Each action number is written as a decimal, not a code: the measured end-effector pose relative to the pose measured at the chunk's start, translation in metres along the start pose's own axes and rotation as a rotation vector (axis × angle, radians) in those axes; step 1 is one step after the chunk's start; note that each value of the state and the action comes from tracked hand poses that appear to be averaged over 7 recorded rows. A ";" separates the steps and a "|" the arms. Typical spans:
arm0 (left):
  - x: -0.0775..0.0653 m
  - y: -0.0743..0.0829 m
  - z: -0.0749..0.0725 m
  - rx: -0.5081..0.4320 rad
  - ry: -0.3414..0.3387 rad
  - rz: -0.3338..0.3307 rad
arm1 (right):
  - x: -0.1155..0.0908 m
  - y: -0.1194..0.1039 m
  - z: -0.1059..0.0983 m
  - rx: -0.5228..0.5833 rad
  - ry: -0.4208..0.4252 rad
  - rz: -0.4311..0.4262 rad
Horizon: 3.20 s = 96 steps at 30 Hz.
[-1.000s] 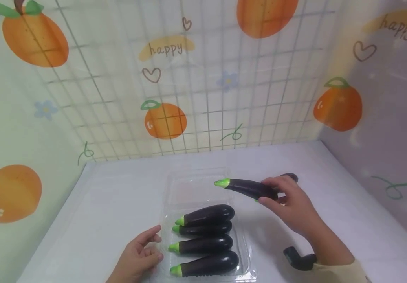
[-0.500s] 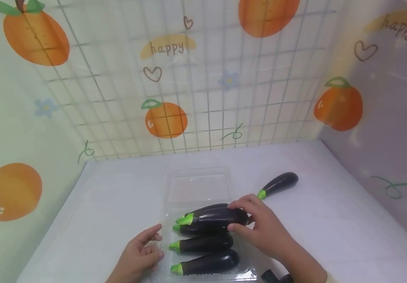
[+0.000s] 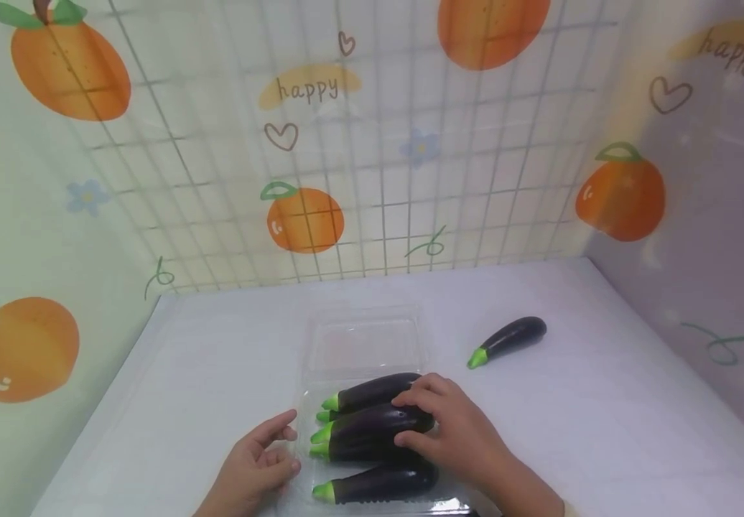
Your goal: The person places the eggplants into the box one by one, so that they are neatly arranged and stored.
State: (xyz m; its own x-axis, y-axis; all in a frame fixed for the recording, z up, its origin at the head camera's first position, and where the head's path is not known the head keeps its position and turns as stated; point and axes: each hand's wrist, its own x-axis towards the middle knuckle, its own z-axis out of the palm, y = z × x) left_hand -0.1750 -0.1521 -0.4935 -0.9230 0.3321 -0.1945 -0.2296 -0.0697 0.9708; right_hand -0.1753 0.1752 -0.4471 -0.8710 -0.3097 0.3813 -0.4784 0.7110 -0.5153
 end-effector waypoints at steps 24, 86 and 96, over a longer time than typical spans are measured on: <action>0.000 0.002 0.002 0.023 0.038 -0.025 | 0.008 0.039 -0.053 0.117 0.125 0.029; -0.001 0.001 -0.003 -0.003 -0.001 0.013 | 0.037 0.197 -0.089 0.011 -0.139 0.396; 0.000 0.002 -0.002 -0.018 -0.013 0.009 | 0.047 0.204 -0.086 -0.096 -0.189 0.380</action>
State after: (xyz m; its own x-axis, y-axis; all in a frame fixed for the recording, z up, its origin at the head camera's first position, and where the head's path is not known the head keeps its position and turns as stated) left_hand -0.1757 -0.1545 -0.4919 -0.9210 0.3433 -0.1842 -0.2272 -0.0892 0.9698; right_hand -0.3040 0.3603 -0.4681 -0.9926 -0.1184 0.0260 -0.1148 0.8498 -0.5145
